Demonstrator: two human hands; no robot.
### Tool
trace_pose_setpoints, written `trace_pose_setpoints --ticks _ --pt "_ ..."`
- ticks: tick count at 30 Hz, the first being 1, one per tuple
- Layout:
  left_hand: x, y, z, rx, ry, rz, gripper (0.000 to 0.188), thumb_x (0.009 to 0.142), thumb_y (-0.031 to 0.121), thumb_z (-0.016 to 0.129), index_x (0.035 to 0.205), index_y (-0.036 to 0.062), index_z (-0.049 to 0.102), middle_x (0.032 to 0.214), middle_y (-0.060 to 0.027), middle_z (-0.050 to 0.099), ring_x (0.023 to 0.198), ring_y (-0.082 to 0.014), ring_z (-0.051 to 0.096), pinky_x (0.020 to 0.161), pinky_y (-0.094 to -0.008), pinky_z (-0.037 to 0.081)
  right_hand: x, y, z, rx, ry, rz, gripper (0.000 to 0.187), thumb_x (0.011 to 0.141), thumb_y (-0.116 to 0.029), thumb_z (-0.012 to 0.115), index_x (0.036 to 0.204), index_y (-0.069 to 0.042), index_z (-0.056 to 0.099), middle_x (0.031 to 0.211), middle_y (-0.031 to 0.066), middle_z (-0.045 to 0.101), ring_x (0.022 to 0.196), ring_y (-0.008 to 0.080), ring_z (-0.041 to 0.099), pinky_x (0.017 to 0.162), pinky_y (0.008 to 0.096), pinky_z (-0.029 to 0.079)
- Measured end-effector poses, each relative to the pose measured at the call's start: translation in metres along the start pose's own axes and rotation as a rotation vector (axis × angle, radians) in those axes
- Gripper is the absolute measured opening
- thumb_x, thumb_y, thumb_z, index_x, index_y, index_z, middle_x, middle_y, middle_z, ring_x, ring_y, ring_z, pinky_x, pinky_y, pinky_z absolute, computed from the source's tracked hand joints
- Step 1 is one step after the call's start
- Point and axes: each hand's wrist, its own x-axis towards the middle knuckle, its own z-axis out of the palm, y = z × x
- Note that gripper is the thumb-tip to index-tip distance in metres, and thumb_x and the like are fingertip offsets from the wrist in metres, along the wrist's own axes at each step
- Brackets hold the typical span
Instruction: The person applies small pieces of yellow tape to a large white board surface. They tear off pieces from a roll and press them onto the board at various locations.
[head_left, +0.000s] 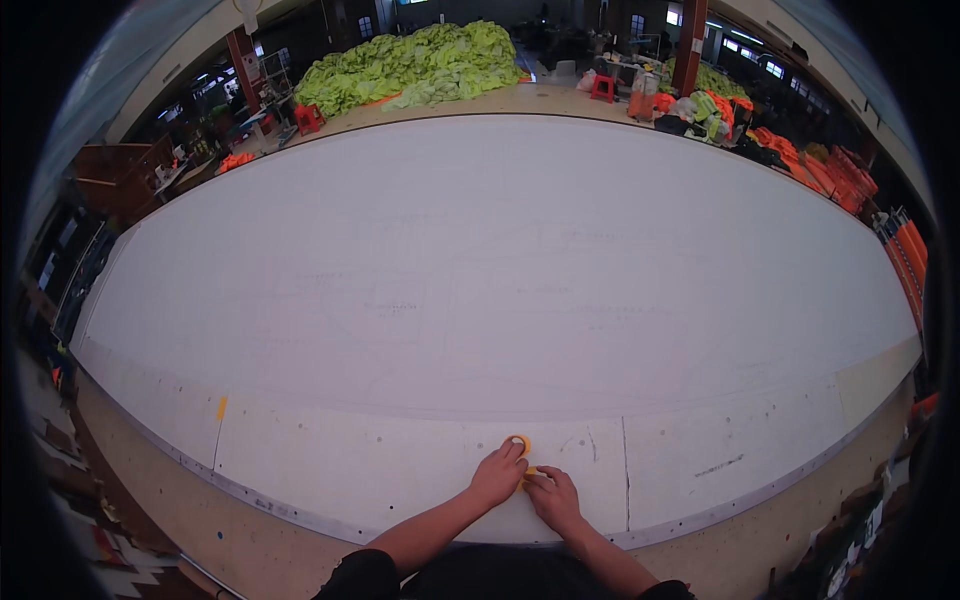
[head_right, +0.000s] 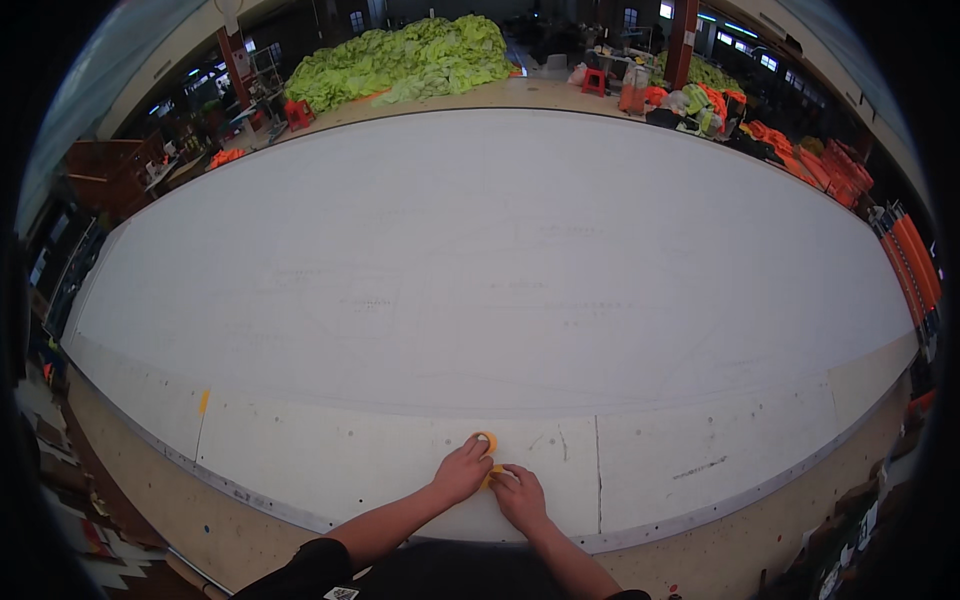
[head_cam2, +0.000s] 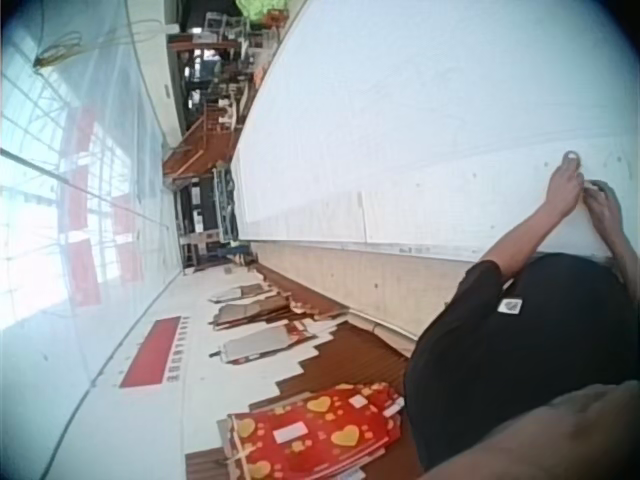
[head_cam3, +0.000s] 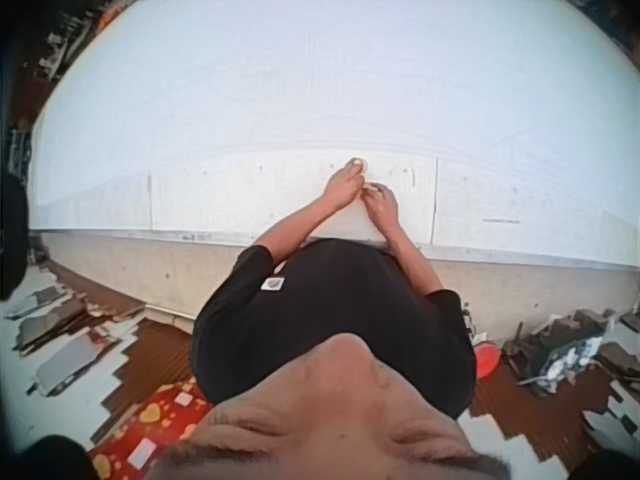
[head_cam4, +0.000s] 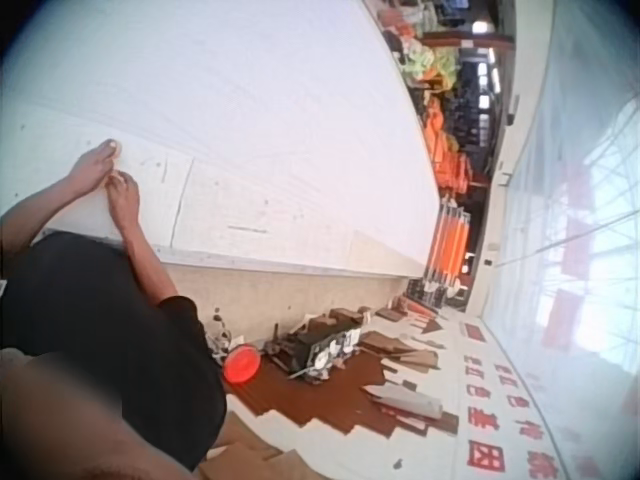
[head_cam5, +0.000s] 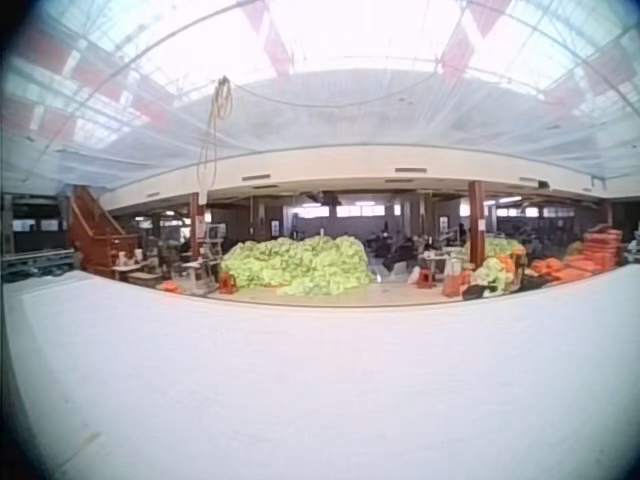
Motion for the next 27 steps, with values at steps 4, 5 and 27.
trace_pose_setpoints --ticks 4,5,27 --pt "0.007 -0.003 0.002 0.012 0.022 -0.041 0.009 0.086 0.014 0.071 0.090 0.0062 0.071 0.123 -0.0146 0.064 0.128 -0.0321 0.063 0.088 -0.0391 0.064 0.007 0.006 0.010 0.013 0.016 0.017 0.018 0.085 -0.009 0.080 0.102 -0.012 0.084 0.115 -0.0008 0.081 0.114 0.0252 0.073 0.091 0.0389 0.060" --pt "0.007 -0.005 0.003 0.006 0.031 -0.049 0.008 0.086 0.014 0.071 0.090 0.0064 0.071 0.123 -0.0145 0.064 0.127 -0.0320 0.063 0.088 -0.0395 0.063 0.009 0.007 0.013 0.016 0.022 0.017 0.019 0.084 -0.009 0.080 0.102 -0.012 0.084 0.115 -0.0007 0.081 0.113 0.0249 0.073 0.090 0.0384 0.060" --pt "0.016 -0.020 0.027 0.029 0.090 -0.048 0.019 0.088 0.017 0.068 0.096 0.0025 0.077 0.138 -0.0193 0.064 0.141 -0.0367 0.054 0.127 -0.0493 0.040 0.016 0.019 0.038 0.040 0.023 0.000 0.026 0.077 0.000 0.078 0.101 -0.011 0.083 0.108 0.0032 0.080 0.100 0.0265 0.074 0.089 0.0404 0.060"
